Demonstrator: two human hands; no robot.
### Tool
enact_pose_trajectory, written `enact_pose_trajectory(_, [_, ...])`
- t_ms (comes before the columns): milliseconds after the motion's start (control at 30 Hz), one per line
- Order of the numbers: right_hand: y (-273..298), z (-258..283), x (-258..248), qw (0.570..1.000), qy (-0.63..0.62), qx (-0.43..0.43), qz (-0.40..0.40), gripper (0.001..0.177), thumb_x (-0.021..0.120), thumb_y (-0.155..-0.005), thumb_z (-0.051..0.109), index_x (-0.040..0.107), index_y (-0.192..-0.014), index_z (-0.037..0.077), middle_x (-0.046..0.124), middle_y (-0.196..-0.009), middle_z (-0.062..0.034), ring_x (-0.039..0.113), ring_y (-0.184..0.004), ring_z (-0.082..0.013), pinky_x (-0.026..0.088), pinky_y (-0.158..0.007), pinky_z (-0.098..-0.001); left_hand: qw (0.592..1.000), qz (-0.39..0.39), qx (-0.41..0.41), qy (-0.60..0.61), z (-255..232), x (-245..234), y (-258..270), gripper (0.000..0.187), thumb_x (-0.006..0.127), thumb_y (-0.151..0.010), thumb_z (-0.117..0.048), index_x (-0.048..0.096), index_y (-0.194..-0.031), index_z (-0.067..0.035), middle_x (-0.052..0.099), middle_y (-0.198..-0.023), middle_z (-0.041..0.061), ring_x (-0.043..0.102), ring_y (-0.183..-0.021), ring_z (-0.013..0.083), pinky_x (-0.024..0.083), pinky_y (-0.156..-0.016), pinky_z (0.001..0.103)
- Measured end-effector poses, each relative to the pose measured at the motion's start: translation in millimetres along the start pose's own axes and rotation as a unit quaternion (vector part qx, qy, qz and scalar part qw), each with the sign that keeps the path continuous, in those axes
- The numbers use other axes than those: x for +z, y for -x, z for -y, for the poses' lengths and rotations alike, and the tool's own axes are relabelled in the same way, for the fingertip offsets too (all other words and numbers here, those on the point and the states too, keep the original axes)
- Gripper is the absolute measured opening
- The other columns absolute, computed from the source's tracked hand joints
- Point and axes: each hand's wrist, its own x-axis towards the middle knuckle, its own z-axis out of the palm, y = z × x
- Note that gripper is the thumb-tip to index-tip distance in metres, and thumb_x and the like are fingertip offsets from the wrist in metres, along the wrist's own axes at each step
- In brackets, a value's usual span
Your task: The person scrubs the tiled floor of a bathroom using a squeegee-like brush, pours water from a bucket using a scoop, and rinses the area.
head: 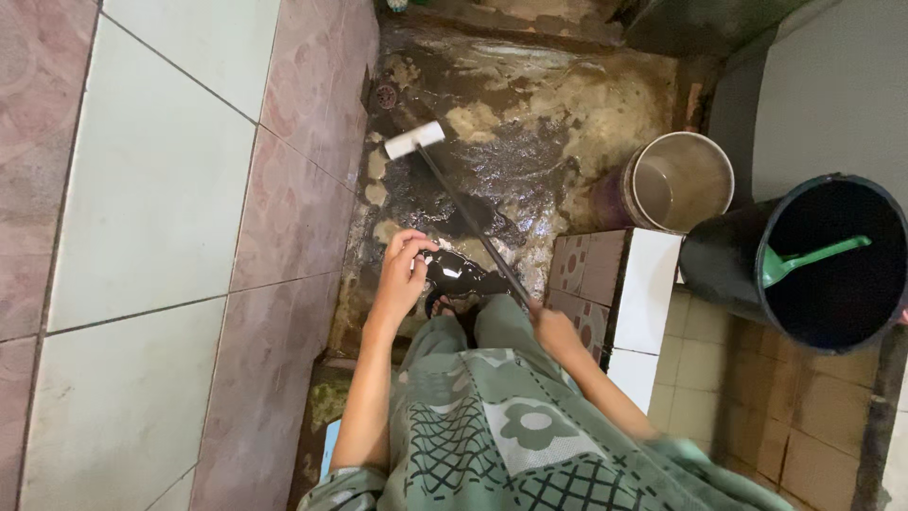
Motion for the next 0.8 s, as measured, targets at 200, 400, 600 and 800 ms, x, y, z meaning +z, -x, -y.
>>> enact_pose_trajectory(200, [-160,47,19,0.996,-0.016,-0.081,-0.029,0.026,0.052,-0.096,0.017,0.061,-0.117,0.005,0.069,-0.087,-0.0304,0.067,-0.085,-0.0512,0.052,-0.077,-0.0596,0.999,-0.011,0.019,-0.026,-5,13,2,0.034,0.054,-0.086,0.009,0.069,-0.108,-0.011,0.057,-0.127,0.01,0.057,-0.114,0.0271,0.05,-0.089,0.034])
enact_pose_trajectory(400, [-101,-18,-23,0.996,0.029,-0.083,0.002,0.031,0.052,-0.1,0.026,0.057,-0.124,0.008,0.07,-0.09,-0.0282,0.068,-0.087,-0.0487,0.052,-0.076,-0.0585,0.995,-0.037,0.076,-0.057,-19,29,1,0.033,0.055,-0.086,0.01,0.068,-0.108,-0.01,0.058,-0.125,0.011,0.056,-0.118,0.0294,0.048,-0.097,0.037])
enact_pose_trajectory(600, [21,-88,-61,0.997,0.026,-0.013,0.066,0.049,0.048,-0.098,0.024,0.05,-0.146,0.018,0.071,-0.097,-0.0268,0.069,-0.089,-0.0488,0.053,-0.081,-0.0579,0.999,-0.027,-0.032,-0.013,-48,55,8,0.031,0.052,-0.09,0.008,0.068,-0.108,-0.011,0.057,-0.126,0.009,0.06,-0.106,0.0261,0.051,-0.078,0.032])
enact_pose_trajectory(800, [-78,-50,-24,0.995,0.032,-0.09,0.018,0.039,0.045,-0.097,0.015,0.055,-0.133,0.004,0.07,-0.09,-0.0304,0.069,-0.087,-0.0496,0.053,-0.079,-0.0601,0.996,-0.075,0.048,-0.029,-48,84,27,0.034,0.053,-0.086,0.011,0.069,-0.109,-0.01,0.056,-0.123,0.01,0.058,-0.117,0.0287,0.051,-0.088,0.034])
